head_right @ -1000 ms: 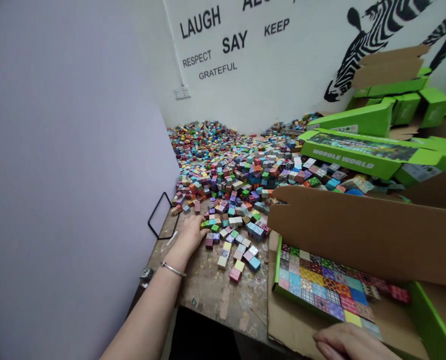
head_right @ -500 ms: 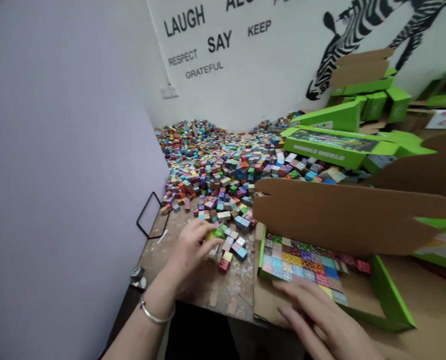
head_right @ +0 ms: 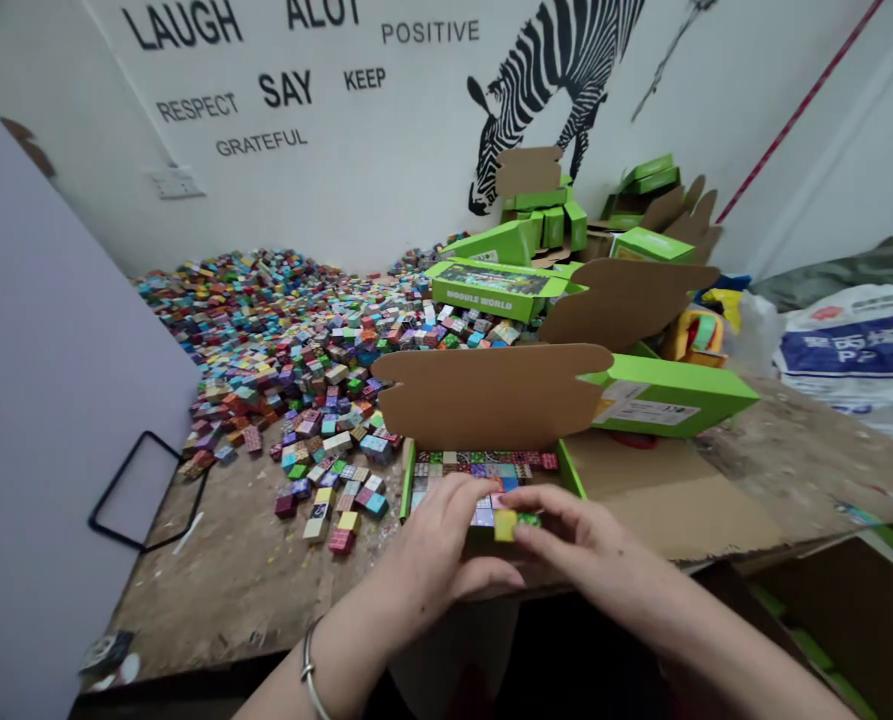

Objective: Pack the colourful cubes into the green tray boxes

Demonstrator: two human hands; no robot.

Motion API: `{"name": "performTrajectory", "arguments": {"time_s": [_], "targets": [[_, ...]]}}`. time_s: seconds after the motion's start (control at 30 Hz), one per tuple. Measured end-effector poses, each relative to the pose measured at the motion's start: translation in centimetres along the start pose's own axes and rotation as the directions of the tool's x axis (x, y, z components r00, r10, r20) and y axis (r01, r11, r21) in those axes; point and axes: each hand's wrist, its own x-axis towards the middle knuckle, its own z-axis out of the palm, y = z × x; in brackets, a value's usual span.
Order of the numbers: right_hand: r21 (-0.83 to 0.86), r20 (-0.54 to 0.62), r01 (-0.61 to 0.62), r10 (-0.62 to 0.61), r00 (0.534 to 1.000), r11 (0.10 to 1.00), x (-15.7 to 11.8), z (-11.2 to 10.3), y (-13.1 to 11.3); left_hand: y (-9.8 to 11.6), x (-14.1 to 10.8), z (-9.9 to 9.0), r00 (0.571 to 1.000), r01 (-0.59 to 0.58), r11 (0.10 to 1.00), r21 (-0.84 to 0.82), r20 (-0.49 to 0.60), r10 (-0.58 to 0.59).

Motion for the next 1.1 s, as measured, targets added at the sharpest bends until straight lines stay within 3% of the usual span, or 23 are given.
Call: {"name": "performTrajectory", "arguments": {"time_s": [0.1,0.2,0.37,0.47,0.53,0.7,0.83,1.1], "targets": [[-0.314,-0.163,0.108,-0.166,0.973,0.943,1.7,-3.5,1.9,-0.3,1.9,0.9,0.991,0.061,0.981,0.185,0.102,-0.081],[-0.582,-0.11,0.198,-0.317,0.942,0.789,3.9,-5.8,4.0,-0.8,3.2,1.8,0.964,0.031,0.954,0.299,0.243,-0.108],[-0.876,0.004,0.158,-0.321,0.947,0.455,5.9,-5.9,6.4,-1.3,3.8,2.6,0.927,0.034,0.955,0.296,0.348,-0.141],[-0.935,0.002,0.117,-0.323,0.946,0.335,5.9,-5.3,6.6,-1.3,3.8,2.6,0.918,0.052,0.959,0.279,0.364,-0.156],[-0.943,-0.002,0.101,-0.311,0.951,0.316,5.8,-5.1,6.4,-1.3,3.8,2.5,0.915,0.064,0.961,0.268,0.368,-0.164],[-0.931,-0.044,0.047,-0.239,0.97,0.362,5.7,-4.8,5.7,-1.3,4.0,2.5,0.911,0.076,0.965,0.251,0.377,-0.17],[-0.951,-0.067,-0.005,-0.19,0.98,0.31,5.8,-4.6,5.2,-1.2,4.0,2.5,0.909,0.079,0.963,0.258,0.378,-0.176],[-0.956,-0.001,0.036,-0.125,0.992,0.292,5.7,-4.4,4.1,-1.3,3.9,2.6,0.909,0.074,0.962,0.262,0.379,-0.173]]}}
